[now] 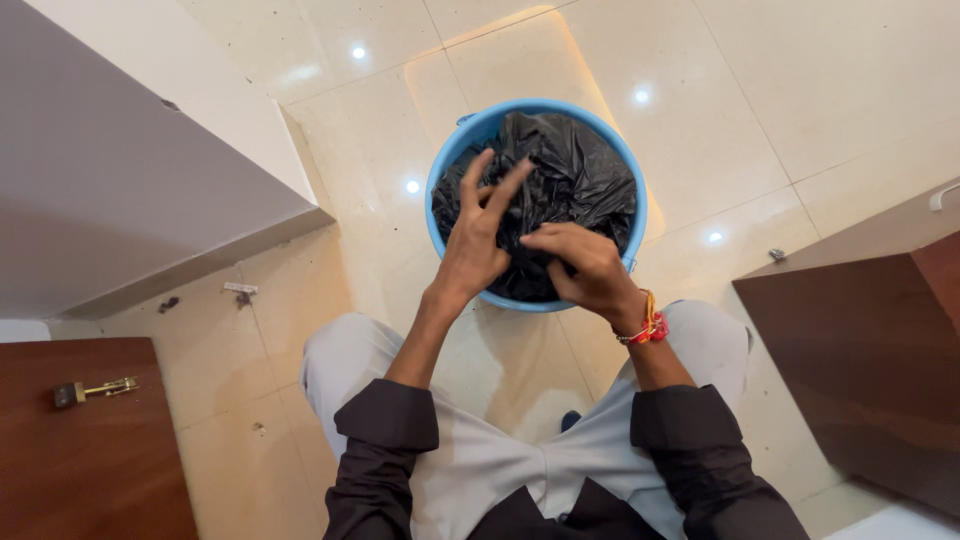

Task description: The person removes a full black trash bag from a blue bucket, ties it, and sets it aside. Then the person unfolds a new black trash bag and lines the blue bucket with it, pressing the bag into the bucket to fit.

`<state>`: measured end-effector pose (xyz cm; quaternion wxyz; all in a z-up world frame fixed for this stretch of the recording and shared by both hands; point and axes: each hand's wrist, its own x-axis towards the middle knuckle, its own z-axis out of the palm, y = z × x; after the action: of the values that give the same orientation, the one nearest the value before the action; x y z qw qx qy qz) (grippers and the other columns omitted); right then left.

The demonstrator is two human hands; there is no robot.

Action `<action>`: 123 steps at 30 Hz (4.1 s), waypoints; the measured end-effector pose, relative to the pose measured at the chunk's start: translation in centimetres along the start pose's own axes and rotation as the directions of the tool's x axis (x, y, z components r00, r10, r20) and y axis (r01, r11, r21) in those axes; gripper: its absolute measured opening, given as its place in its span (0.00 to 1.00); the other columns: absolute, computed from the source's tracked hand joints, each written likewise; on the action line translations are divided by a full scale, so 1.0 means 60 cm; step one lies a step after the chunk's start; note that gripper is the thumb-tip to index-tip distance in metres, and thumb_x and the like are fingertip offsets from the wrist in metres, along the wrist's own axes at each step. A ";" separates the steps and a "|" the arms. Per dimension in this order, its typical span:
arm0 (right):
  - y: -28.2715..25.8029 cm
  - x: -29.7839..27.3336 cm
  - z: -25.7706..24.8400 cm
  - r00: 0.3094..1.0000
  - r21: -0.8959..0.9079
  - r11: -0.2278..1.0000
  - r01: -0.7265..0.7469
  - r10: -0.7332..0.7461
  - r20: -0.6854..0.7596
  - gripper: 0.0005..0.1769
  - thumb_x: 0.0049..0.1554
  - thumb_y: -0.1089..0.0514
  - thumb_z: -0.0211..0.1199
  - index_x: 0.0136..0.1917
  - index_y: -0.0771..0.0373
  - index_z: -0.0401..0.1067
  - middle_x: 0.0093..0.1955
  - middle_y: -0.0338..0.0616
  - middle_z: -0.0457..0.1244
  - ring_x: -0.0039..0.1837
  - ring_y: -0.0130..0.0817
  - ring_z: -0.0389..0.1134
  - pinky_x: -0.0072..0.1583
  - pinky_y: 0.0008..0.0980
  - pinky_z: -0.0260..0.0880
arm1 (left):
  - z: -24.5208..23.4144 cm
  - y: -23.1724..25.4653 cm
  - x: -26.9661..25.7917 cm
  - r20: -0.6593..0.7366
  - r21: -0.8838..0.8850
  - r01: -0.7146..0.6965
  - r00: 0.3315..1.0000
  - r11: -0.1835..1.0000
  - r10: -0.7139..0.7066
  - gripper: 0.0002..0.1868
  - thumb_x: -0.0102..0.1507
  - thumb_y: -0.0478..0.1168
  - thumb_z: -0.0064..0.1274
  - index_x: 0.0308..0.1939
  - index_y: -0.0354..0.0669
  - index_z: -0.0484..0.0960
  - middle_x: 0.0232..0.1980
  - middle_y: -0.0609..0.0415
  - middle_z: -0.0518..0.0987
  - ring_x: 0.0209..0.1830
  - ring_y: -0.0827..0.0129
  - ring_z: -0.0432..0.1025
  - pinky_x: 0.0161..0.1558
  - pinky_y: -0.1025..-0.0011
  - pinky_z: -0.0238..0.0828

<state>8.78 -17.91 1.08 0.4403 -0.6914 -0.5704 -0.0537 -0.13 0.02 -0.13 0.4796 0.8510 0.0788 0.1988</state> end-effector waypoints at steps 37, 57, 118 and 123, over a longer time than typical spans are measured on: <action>0.006 -0.004 -0.038 0.989 -0.282 0.959 0.042 -0.081 -0.127 0.20 0.47 0.68 0.70 0.55 0.66 0.76 0.58 0.53 0.68 0.59 0.53 0.72 0.60 0.45 0.73 | -0.079 0.129 -0.026 0.327 0.442 -0.198 0.944 0.875 0.049 0.39 0.55 0.38 0.63 0.69 0.56 0.65 0.79 0.45 0.56 0.77 0.42 0.51 0.67 0.26 0.45; -0.017 0.006 -0.040 0.991 -0.066 0.996 -0.058 0.066 0.116 0.51 0.44 0.64 0.67 0.79 0.59 0.53 0.83 0.62 0.42 0.85 0.64 0.42 0.81 0.59 0.47 | 0.043 0.022 -0.003 0.167 0.213 -0.289 0.952 0.933 0.257 0.19 0.61 0.26 0.54 0.55 0.42 0.83 0.48 0.47 0.82 0.52 0.52 0.77 0.55 0.60 0.76; -0.033 0.014 0.001 0.955 -0.275 0.919 -0.283 0.245 -0.165 0.27 0.48 0.70 0.70 0.61 0.58 0.77 0.59 0.54 0.69 0.57 0.49 0.73 0.58 0.37 0.76 | 0.012 0.045 0.010 -0.048 0.367 -0.053 0.996 0.929 0.076 0.22 0.53 0.25 0.62 0.51 0.43 0.85 0.49 0.47 0.80 0.49 0.49 0.75 0.52 0.57 0.75; -0.028 0.030 -0.009 0.962 -0.274 0.931 -0.241 0.192 -0.192 0.26 0.46 0.71 0.70 0.59 0.59 0.77 0.59 0.53 0.70 0.57 0.47 0.74 0.57 0.35 0.77 | -0.004 0.045 0.029 -0.086 0.311 -0.095 0.988 0.946 0.128 0.15 0.51 0.25 0.61 0.41 0.39 0.86 0.42 0.46 0.82 0.44 0.49 0.77 0.48 0.58 0.75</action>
<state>8.20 -16.97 3.38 0.3803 -0.8014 -0.4383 -0.1452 1.21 -0.66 2.69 0.3254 0.9065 0.0853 0.2553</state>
